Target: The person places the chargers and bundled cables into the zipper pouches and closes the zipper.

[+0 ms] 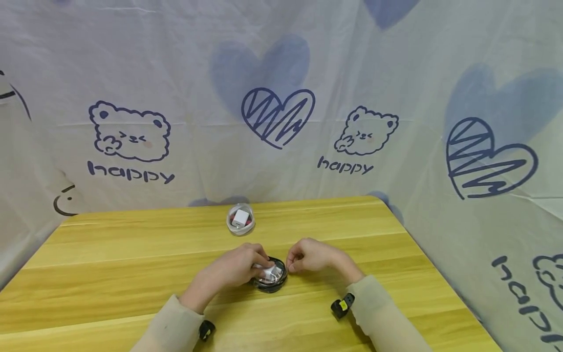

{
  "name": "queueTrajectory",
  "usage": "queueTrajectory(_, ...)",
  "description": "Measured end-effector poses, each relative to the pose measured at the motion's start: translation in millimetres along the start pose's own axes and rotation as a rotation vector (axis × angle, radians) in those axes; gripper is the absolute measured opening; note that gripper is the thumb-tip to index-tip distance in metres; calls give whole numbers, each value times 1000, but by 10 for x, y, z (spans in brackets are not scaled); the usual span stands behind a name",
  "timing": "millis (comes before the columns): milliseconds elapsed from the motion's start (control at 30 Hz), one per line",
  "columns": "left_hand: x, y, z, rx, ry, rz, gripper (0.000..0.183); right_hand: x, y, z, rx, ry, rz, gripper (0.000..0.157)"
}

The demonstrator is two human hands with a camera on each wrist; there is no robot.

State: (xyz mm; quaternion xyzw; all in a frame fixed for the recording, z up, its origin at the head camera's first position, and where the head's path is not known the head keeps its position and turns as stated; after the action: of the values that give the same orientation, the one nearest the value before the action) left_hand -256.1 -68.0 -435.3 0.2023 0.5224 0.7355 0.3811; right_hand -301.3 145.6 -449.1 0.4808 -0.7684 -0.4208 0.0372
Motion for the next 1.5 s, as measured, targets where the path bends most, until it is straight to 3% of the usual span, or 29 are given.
queueTrajectory(367,-24,47,-7,66,45,20,25,51,-10,5,-4,-40,126,10)
queueTrajectory(633,13,58,24,118,-28,37,29,79,-11,7,14,-49,170,9)
queueTrajectory(833,16,42,30,56,-71,-17,33,76,-21,6,34,-51,151,11)
queueTrajectory(967,10,43,34,34,-73,-14,32,66,-20,6,43,-53,133,12)
queueTrajectory(1500,30,-3,15,-12,3,-12,30,-20,27,18,-30,15,-25,7)
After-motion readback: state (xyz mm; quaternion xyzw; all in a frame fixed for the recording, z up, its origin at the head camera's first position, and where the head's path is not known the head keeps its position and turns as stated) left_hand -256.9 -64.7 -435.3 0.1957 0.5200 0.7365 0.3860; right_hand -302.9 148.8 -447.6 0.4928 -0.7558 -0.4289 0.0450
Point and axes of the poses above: each hand's wrist, its own x-axis towards the middle knuckle, its own y-axis out of the back of the hand, z = x × y, the point moved 3 cm from there along x, towards the middle knuckle, and after that the axes turned 15 degrees about -z, right-handed, at the moved point
